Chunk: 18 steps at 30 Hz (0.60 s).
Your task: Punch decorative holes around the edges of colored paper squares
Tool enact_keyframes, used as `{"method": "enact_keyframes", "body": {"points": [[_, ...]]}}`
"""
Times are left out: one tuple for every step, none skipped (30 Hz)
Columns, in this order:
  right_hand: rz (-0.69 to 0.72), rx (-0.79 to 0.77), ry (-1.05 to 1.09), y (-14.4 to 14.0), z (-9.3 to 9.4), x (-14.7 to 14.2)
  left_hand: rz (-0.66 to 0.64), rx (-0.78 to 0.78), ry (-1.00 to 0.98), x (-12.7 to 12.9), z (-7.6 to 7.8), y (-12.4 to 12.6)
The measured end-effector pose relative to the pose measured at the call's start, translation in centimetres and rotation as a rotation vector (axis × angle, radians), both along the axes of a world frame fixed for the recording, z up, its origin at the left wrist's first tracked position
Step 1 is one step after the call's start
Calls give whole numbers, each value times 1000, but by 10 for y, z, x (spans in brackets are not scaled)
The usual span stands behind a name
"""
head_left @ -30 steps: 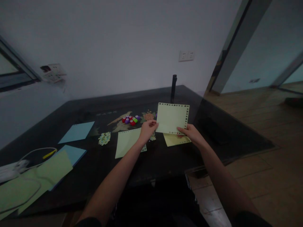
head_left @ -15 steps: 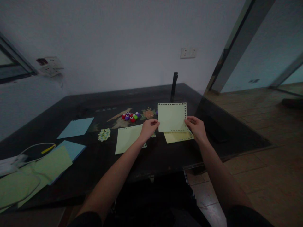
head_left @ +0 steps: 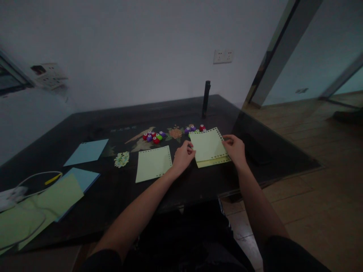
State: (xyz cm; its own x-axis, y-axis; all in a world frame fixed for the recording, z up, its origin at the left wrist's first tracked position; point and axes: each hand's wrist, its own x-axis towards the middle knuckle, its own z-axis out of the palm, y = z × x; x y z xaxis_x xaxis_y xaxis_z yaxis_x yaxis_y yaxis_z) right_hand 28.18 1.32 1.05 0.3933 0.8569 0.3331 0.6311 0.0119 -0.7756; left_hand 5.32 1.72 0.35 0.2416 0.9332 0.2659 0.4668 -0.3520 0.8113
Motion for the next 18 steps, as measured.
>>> {"method": "enact_keyframes", "body": {"points": [[-8, -26, -42, 0, 0, 1, -3, 1, 28, 1, 0, -1], [-13, -53, -76, -1, -1, 1, -2, -2, 56, 2, 0, -3], [-20, -78, -104, -1, -1, 1, 2, -9, 82, 3, 0, -4], [-26, -103, -128, -2, -1, 1, 5, -17, 106, 4, 1, -6], [-33, -128, -148, -3, 0, 0, 7, -26, 127, 5, 1, -7], [-39, -155, -166, -4, 0, -1, 6, -31, 144, 5, 1, -8], [-44, -181, -182, -4, 1, -1, 3, -33, 158, 5, 1, -8], [-47, -205, -196, -5, 2, -2, -3, -30, 170, 5, 0, -9], [-49, -224, -210, -6, 2, -3, -11, -23, 182, 5, -1, -9], [-50, -238, -221, -7, 3, -4, -18, -14, 194, 4, -2, -9], [-49, -249, -232, -7, 3, -4, -23, -4, 208, 4, -3, -9], [-46, -260, -241, -7, 3, -4, -29, 6, 223, 4, -3, -9], [-41, -272, -247, -7, 3, -5, -35, 13, 237, 4, -4, -9], [-34, -286, -251, -7, 2, -5, -42, 19, 251, 4, -4, -9], [-27, -298, -253, -7, 2, -4, -51, 23, 264, 3, -4, -10], [-23, -308, -254, -7, 2, -4, -59, 28, 275, 3, -4, -10], [-20, -314, -257, -7, 1, -4, -68, 33, 284, 3, -4, -10], [-18, -316, -260, -7, 0, -4, -75, 39, 293, 3, -3, -10]]}}
